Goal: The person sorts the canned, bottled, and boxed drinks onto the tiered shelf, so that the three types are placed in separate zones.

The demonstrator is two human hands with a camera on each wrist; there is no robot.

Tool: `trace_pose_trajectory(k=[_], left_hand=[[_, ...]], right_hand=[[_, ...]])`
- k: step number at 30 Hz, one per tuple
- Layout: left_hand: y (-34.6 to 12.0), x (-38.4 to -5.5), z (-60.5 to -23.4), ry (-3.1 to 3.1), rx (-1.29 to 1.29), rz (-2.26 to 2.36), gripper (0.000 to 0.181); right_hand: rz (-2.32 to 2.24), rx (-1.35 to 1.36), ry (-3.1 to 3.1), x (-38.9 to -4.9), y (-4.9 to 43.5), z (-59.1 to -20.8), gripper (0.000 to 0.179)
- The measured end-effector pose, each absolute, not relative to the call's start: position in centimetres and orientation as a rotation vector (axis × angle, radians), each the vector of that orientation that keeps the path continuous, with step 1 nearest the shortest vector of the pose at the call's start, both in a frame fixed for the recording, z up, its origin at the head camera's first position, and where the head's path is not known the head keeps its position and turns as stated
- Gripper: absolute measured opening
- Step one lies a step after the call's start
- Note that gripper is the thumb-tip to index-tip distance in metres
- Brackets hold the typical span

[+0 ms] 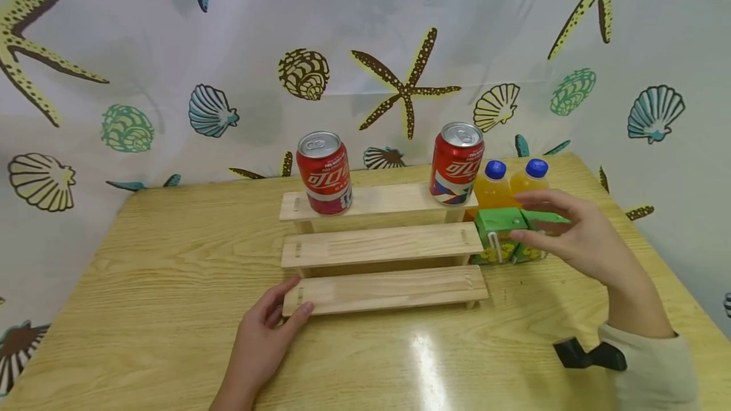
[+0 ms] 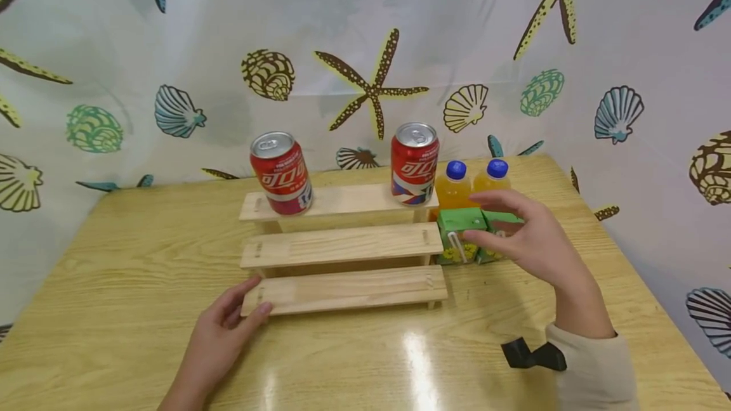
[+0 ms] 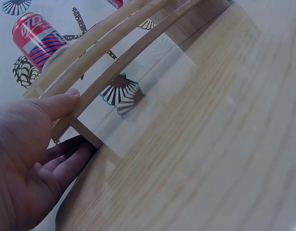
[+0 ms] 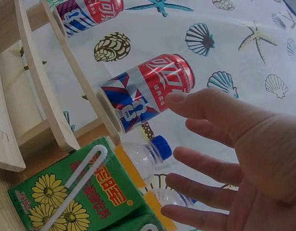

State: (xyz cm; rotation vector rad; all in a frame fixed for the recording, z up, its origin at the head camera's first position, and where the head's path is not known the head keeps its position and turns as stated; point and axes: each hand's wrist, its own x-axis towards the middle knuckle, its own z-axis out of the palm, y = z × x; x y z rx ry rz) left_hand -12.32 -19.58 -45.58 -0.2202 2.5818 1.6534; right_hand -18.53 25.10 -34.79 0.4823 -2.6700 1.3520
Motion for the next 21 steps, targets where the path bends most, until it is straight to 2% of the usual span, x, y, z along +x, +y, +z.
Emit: trace_pose_trajectory(k=[10, 21], left_hand=[[-19.6, -12.4, -45.6, 2.583, -0.214, 1.658, 0.066], [-19.6, -12.4, -45.6, 2.575, -0.206, 1.657, 0.069]], right_hand=[[1.285, 0.352, -2.700, -18.7, 26.9, -35.0, 0.046], [1.318, 0.368, -2.649, -18.8, 28.3, -35.4, 0.044]])
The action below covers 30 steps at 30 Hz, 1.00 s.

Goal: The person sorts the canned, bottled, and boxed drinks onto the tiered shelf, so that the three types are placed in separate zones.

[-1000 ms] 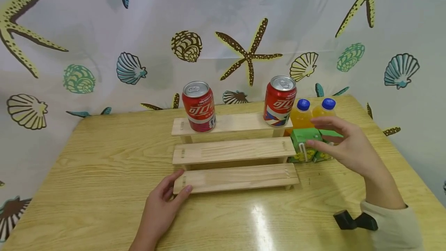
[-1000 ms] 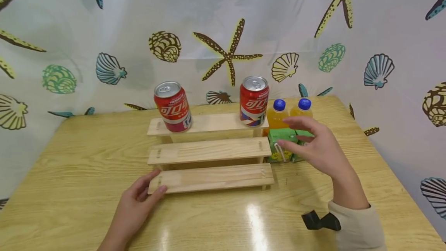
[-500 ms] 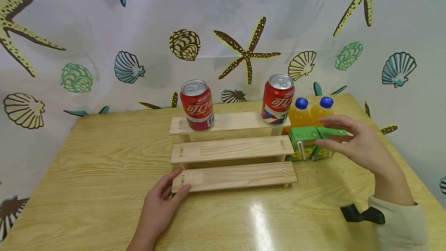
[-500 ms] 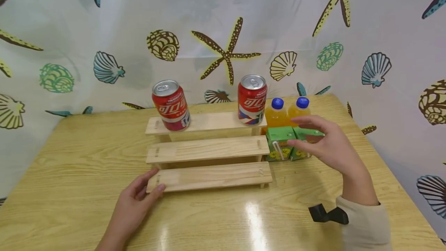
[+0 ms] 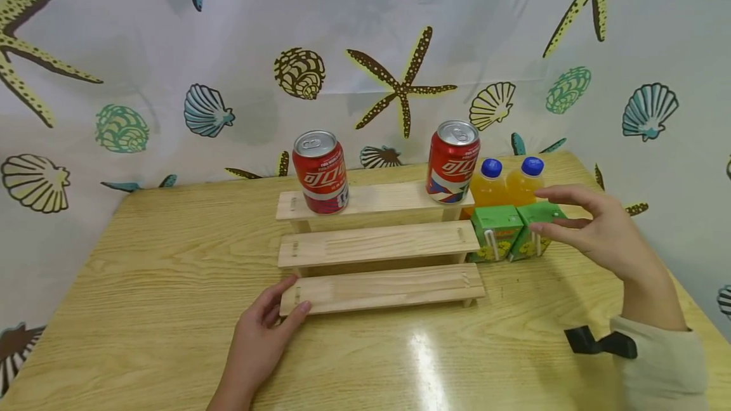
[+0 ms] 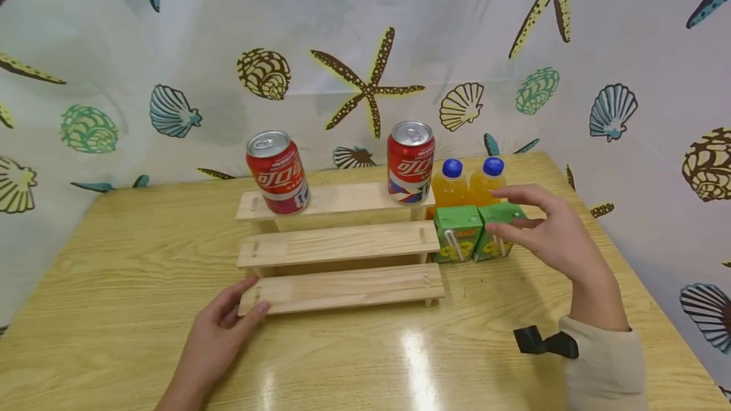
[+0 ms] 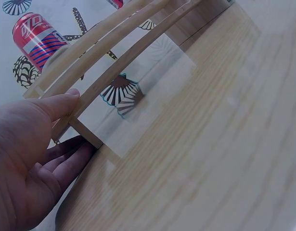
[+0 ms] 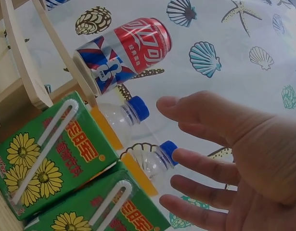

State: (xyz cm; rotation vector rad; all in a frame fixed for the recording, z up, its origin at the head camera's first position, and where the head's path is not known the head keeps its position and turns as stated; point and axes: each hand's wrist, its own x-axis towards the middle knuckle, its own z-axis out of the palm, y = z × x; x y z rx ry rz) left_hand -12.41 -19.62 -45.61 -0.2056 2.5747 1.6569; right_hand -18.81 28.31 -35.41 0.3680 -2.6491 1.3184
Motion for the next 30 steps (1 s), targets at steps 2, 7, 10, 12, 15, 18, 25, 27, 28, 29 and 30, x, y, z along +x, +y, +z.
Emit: trace_pose_trajectory(k=[2, 7, 10, 12, 15, 18, 25, 27, 28, 29, 30], left_hand=[[-19.6, -12.4, -45.6, 2.573, -0.208, 1.652, 0.069], [-19.6, -12.4, -45.5, 2.573, -0.217, 1.642, 0.068], [-19.6, -12.4, -45.6, 2.578, -0.213, 1.648, 0.067], [-19.5, -12.4, -45.6, 2.581, -0.210, 1.647, 0.067], [-19.5, -12.4, -45.6, 2.587, -0.207, 1.640, 0.067], [-19.5, -12.5, -45.6, 2.589, -0.209, 1.633, 0.067], [-19.6, -12.6, -45.6, 2.573, -0.218, 1.651, 0.068], [-19.5, -12.6, -45.6, 2.570, -0.223, 1.653, 0.069], [-19.5, -12.6, -45.6, 2.569, -0.224, 1.654, 0.069], [-19.5, -12.6, -45.7, 2.570, -0.225, 1.655, 0.070], [-19.5, -12.6, -45.7, 2.572, -0.225, 1.653, 0.070]], right_hand=[[1.306, 0.345, -2.662, -18.9, 28.8, -35.6, 0.044], [1.325, 0.295, -2.672, -19.0, 30.1, -36.2, 0.047], [1.356, 0.303, -2.659, -19.1, 30.5, -36.4, 0.045], [1.370, 0.323, -2.648, -19.2, 30.7, -36.6, 0.044], [1.376, 0.350, -2.633, -19.3, 30.8, -36.8, 0.042], [1.377, 0.362, -2.619, -19.4, 31.0, -37.1, 0.042], [1.391, 0.385, -2.627, -19.7, 31.6, -37.8, 0.041], [1.360, 0.379, -2.645, -19.7, 31.8, -38.0, 0.041], [1.348, 0.374, -2.657, -19.8, 31.9, -38.1, 0.041], [1.335, 0.369, -2.669, -19.8, 31.9, -38.2, 0.041], [1.320, 0.361, -2.685, -19.8, 32.0, -38.3, 0.042]])
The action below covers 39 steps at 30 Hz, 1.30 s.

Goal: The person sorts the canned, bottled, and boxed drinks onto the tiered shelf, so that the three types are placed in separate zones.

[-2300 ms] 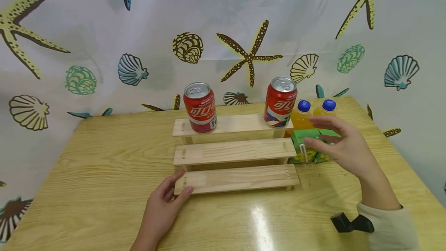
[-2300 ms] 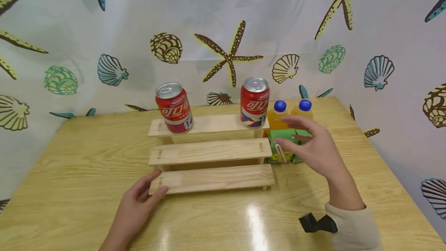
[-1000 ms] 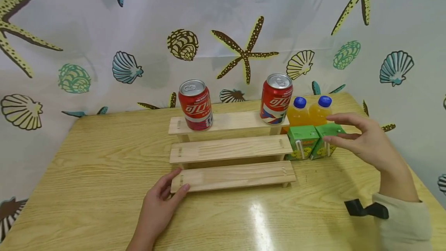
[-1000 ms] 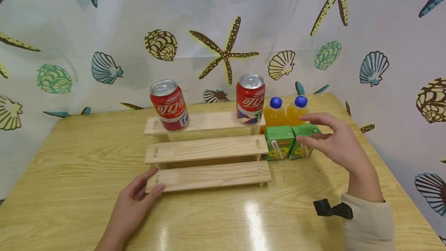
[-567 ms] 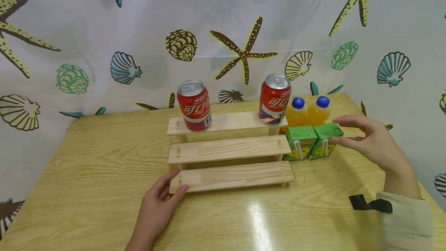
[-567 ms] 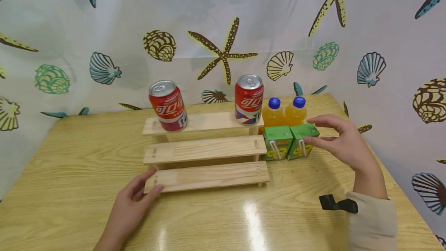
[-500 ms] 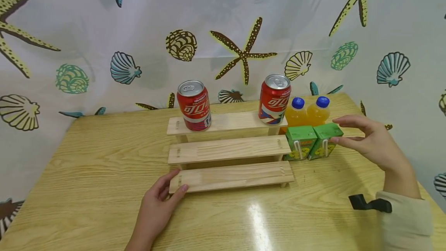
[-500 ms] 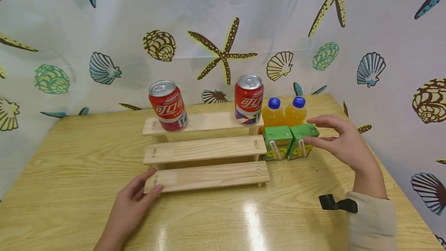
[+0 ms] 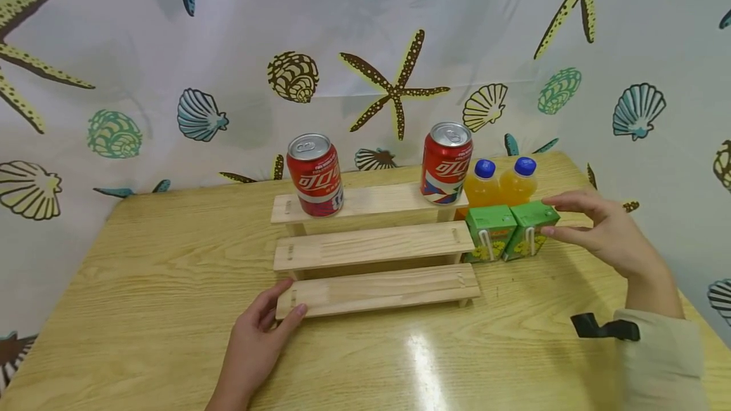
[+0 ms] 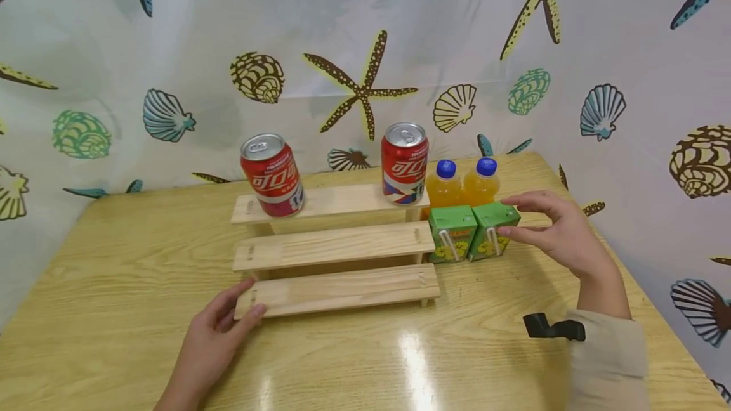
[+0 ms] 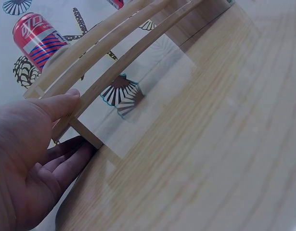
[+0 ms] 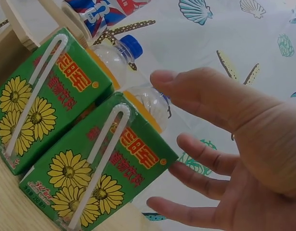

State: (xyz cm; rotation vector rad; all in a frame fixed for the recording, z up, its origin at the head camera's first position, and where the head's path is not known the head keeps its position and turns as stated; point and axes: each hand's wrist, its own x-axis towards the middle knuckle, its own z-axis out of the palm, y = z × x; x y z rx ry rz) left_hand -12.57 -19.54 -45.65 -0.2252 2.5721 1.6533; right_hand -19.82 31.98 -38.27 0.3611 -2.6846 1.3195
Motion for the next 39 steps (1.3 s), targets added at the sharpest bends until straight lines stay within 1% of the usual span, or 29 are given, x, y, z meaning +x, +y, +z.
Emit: trace_pose_trajectory(k=[7, 16, 20, 31, 39], left_hand=[[-19.6, -12.5, -45.6, 2.582, -0.231, 1.646, 0.071], [-19.6, -12.5, -45.8, 2.588, -0.235, 1.644, 0.071], [-19.6, -12.6, -45.8, 2.584, -0.229, 1.650, 0.070], [-19.6, -12.6, -45.7, 2.576, -0.222, 1.643, 0.070], [-19.5, -12.6, -45.8, 2.582, -0.223, 1.648, 0.069]], right_hand=[[1.333, 0.361, -2.718, -20.1, 32.0, -38.6, 0.044], [1.378, 0.363, -2.753, -20.4, 32.1, -39.1, 0.042], [1.387, 0.407, -2.707, -20.6, 32.2, -39.7, 0.042], [1.495, 0.550, -2.580, -21.1, 32.5, -41.4, 0.048], [1.651, 0.642, -2.548, -21.5, 32.6, -42.0, 0.057]])
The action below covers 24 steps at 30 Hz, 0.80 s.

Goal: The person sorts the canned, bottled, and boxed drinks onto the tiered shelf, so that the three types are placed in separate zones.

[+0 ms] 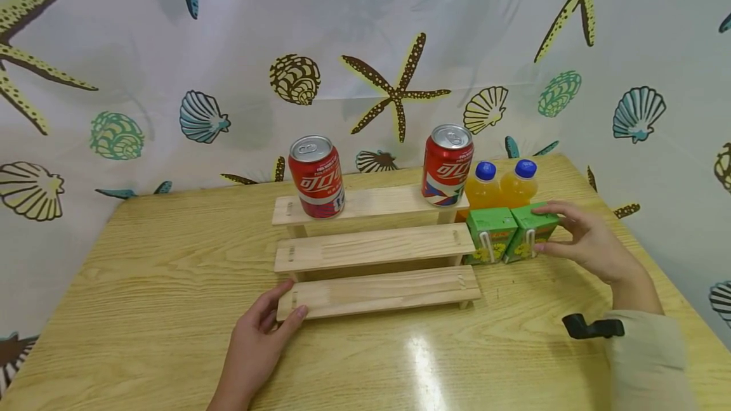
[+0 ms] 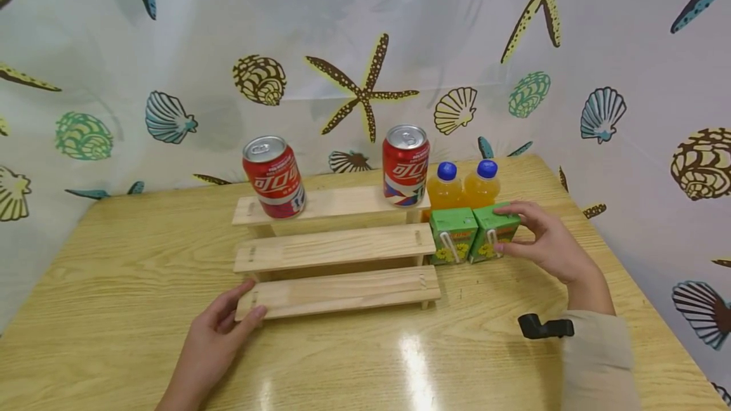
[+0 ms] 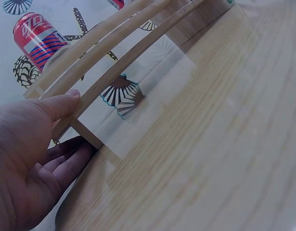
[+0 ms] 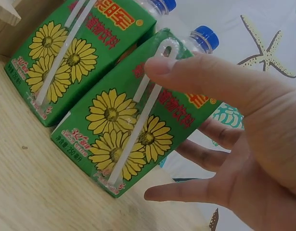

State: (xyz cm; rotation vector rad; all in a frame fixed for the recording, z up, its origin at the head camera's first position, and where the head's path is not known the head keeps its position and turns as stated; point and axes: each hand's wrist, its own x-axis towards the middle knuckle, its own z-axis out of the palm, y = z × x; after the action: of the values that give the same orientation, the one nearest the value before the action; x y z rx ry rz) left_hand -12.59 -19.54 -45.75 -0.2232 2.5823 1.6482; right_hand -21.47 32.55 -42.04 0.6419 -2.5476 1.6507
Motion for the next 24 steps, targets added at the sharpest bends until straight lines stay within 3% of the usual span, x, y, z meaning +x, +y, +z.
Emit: trace_pose_trajectory(k=[13, 24], left_hand=[[-19.5, -12.5, -45.5, 2.575, -0.231, 1.629, 0.071], [-19.4, -12.5, -45.5, 2.588, -0.231, 1.631, 0.071]], right_hand=[[1.796, 0.729, -2.554, -21.8, 32.6, -43.1, 0.074], [1.699, 0.688, -2.589, -21.8, 32.7, -43.6, 0.074]])
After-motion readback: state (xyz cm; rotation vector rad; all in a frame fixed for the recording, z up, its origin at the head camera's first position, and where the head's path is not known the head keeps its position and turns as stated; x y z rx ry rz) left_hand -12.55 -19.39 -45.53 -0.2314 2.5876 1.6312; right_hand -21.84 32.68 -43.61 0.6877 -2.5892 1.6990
